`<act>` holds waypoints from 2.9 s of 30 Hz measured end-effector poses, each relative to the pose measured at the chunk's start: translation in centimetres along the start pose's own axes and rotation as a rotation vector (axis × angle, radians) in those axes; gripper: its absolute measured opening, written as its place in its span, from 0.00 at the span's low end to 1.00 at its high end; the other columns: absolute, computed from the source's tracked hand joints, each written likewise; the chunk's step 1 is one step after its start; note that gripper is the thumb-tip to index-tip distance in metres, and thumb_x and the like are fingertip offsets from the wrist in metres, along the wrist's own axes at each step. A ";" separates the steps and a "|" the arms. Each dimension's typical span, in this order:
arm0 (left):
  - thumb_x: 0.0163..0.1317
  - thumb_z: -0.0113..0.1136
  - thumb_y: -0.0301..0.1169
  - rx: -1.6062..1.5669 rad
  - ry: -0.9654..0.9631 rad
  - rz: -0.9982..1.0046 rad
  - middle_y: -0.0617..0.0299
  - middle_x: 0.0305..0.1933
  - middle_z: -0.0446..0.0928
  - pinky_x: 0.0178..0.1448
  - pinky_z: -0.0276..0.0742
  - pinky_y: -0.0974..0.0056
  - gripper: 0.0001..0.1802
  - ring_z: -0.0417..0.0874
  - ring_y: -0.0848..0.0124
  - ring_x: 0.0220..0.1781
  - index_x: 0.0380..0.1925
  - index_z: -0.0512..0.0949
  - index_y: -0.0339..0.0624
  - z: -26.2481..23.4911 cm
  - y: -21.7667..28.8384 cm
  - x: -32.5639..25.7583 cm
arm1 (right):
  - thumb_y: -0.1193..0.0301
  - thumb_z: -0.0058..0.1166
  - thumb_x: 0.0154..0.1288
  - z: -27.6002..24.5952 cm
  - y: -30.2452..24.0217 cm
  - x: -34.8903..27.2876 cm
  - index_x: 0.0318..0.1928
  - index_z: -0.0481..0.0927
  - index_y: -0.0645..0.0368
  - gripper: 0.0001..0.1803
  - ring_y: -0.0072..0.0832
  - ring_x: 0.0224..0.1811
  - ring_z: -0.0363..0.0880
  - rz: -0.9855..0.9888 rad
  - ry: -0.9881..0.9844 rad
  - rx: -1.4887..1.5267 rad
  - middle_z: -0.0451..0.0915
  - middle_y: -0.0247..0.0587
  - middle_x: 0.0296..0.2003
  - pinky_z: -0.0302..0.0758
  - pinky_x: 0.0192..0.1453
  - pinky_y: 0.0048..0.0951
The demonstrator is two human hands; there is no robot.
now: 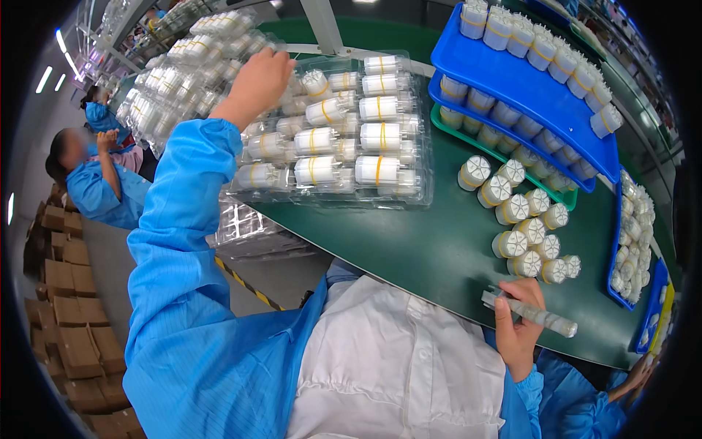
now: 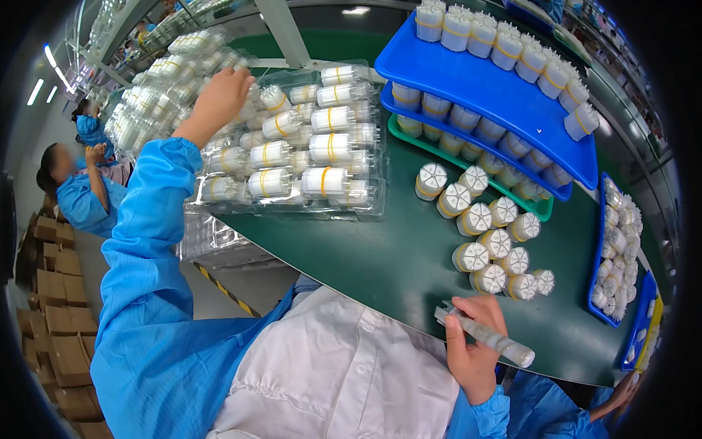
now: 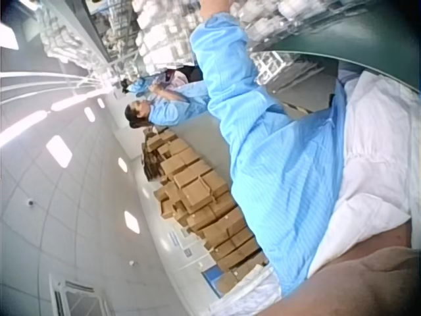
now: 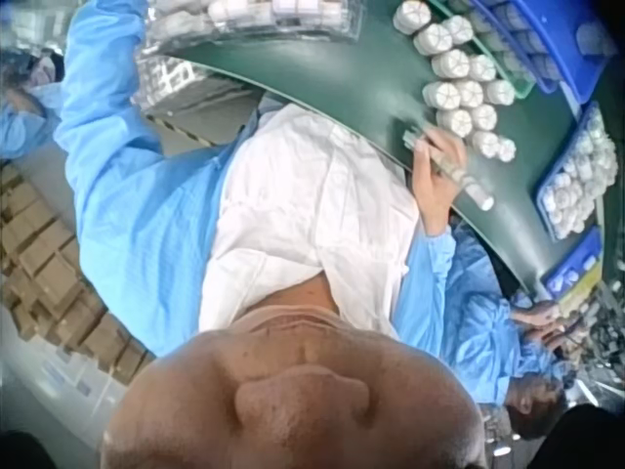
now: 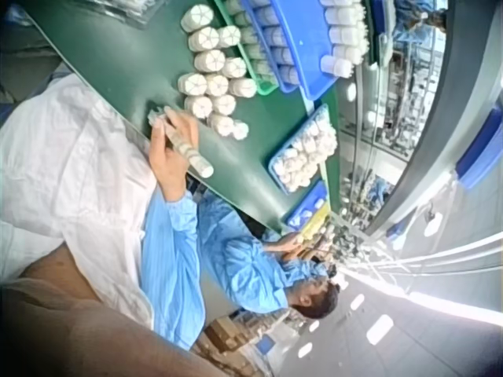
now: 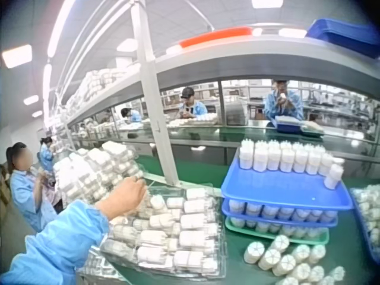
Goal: The person assembles small white candles by inserting wicks into the center of the candle base using a clear plastic tube. They pick up candles from a blue tray, insert the wick, and place the finished candles into a clear plastic packaging tray.
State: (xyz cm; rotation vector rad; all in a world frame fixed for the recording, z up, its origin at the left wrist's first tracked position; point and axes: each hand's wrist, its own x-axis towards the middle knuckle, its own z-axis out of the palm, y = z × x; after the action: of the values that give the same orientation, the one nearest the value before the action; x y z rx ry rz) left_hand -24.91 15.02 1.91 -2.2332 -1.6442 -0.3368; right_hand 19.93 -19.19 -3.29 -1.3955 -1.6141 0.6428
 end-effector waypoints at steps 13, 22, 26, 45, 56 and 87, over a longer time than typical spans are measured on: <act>0.61 0.70 0.30 -0.478 -0.292 0.059 0.52 0.55 0.81 0.62 0.76 0.57 0.25 0.81 0.58 0.56 0.59 0.78 0.38 -1.9 3.2 0.3 | 0.76 0.64 0.64 0.0 0.4 0.1 0.46 0.83 0.65 0.11 0.33 0.36 0.78 -0.019 0.005 0.003 0.80 0.46 0.38 0.75 0.40 0.31; 0.62 0.61 0.21 -0.122 -0.306 0.390 0.45 0.70 0.72 0.71 0.72 0.52 0.30 0.74 0.49 0.69 0.66 0.72 0.36 -1.8 5.4 0.3 | 0.77 0.64 0.64 -0.2 0.2 0.2 0.46 0.83 0.66 0.11 0.34 0.36 0.78 -0.021 -0.011 0.008 0.80 0.47 0.39 0.75 0.40 0.30; 0.70 0.58 0.28 -0.464 -0.351 0.143 0.45 0.71 0.72 0.73 0.69 0.52 0.24 0.72 0.48 0.71 0.65 0.73 0.38 -2.9 6.1 0.0 | 0.77 0.64 0.63 -0.5 0.1 -0.1 0.46 0.83 0.66 0.11 0.34 0.37 0.78 0.022 -0.005 0.034 0.80 0.47 0.39 0.75 0.40 0.30; 0.70 0.59 0.35 -0.181 -0.303 0.357 0.45 0.73 0.68 0.69 0.71 0.46 0.18 0.73 0.45 0.70 0.58 0.79 0.47 -8.0 7.4 -3.0 | 0.77 0.65 0.63 -0.5 0.2 -0.2 0.46 0.84 0.64 0.11 0.35 0.35 0.79 -0.010 0.009 0.028 0.80 0.46 0.36 0.76 0.39 0.32; 0.54 0.76 0.31 -0.963 0.120 0.547 0.49 0.49 0.78 0.51 0.80 0.54 0.24 0.82 0.51 0.49 0.50 0.80 0.36 -6.6 34.2 -12.2 | 0.75 0.65 0.65 -4.1 1.6 -1.5 0.46 0.83 0.66 0.11 0.31 0.36 0.80 -0.075 0.311 -0.067 0.81 0.45 0.36 0.76 0.39 0.30; 0.45 0.83 0.36 -1.167 -0.163 0.576 0.52 0.52 0.80 0.46 0.79 0.57 0.34 0.81 0.54 0.47 0.52 0.79 0.37 -2.6 35.1 -16.5 | 0.75 0.67 0.64 -1.6 1.7 -1.0 0.45 0.83 0.64 0.10 0.23 0.27 0.75 0.029 0.190 -0.026 0.78 0.41 0.35 0.70 0.27 0.27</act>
State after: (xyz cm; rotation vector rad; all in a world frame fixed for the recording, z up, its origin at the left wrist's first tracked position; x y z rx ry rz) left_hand 3.68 -9.84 -6.84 -3.4749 -0.7768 -1.1920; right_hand 22.12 -19.96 -4.22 -1.4551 -1.4588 0.4915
